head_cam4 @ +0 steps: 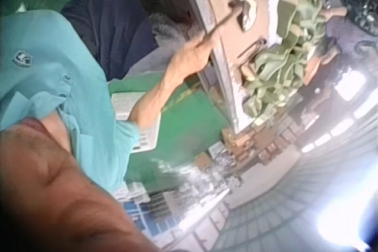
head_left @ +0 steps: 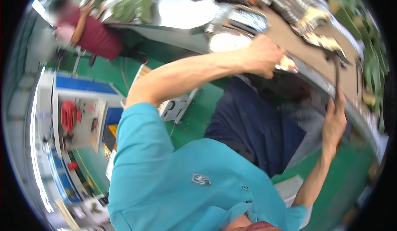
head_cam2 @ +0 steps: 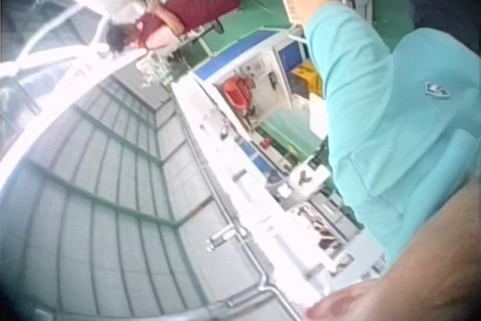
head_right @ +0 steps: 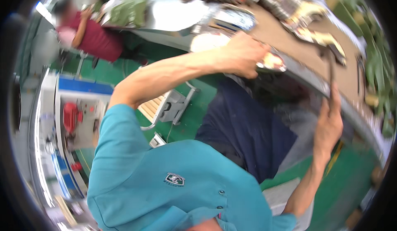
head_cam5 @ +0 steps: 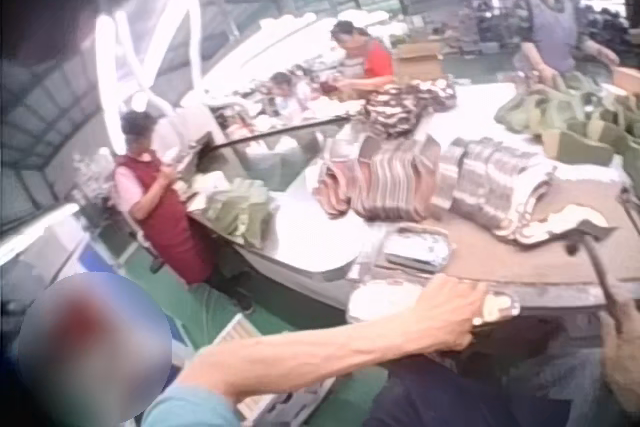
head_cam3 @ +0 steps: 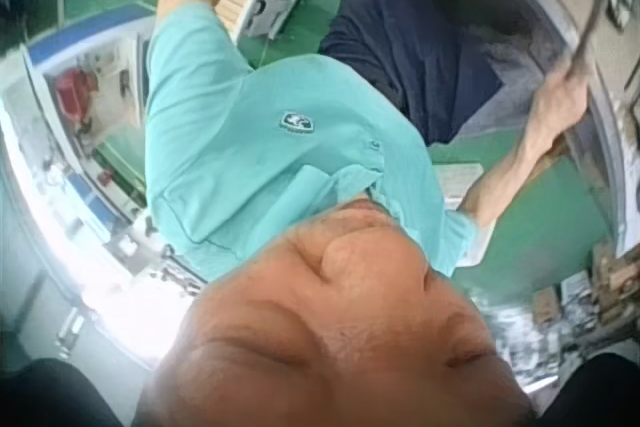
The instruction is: Attaching insoles to shoe lasts and securing them with a hammer on a workstation.
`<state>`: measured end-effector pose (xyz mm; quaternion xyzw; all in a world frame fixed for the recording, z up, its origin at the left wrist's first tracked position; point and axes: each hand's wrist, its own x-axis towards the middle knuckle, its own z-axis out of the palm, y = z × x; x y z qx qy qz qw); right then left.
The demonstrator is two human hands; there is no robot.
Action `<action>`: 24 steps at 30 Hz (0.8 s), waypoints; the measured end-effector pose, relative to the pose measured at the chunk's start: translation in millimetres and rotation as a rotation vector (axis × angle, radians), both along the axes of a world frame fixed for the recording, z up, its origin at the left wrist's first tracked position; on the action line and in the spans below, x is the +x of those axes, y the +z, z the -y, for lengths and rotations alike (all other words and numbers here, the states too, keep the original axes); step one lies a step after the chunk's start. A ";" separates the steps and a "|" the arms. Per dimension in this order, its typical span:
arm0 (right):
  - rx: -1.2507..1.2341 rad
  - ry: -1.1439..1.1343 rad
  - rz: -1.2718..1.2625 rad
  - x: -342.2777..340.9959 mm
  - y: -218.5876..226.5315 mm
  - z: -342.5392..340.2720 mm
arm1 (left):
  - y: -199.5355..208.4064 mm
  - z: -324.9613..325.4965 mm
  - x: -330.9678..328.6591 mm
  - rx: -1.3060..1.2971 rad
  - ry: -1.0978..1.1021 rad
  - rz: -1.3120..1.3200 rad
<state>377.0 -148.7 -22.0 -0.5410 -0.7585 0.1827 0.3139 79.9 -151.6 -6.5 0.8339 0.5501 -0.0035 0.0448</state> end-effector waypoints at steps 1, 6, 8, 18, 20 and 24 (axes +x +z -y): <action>0.046 -0.011 0.113 22.6 -8.8 -13.6 | 7.7 1.7 -0.9 -0.015 0.004 0.021; -0.025 -0.223 0.563 80.7 -40.0 -52.8 | 52.5 19.1 -63.6 -0.109 0.432 0.573; -0.007 -0.234 0.588 78.6 -38.1 -60.8 | 63.6 30.8 -106.3 0.084 0.388 1.127; 0.118 -0.071 0.055 29.4 -29.7 -41.5 | -38.2 69.7 -301.8 0.849 1.365 1.078; 0.080 -0.049 0.093 24.4 -36.4 -37.1 | -47.0 71.9 -309.8 0.644 1.506 0.869; -0.003 -0.049 0.103 19.8 -36.9 -36.5 | -50.7 54.3 -327.4 0.549 1.440 0.722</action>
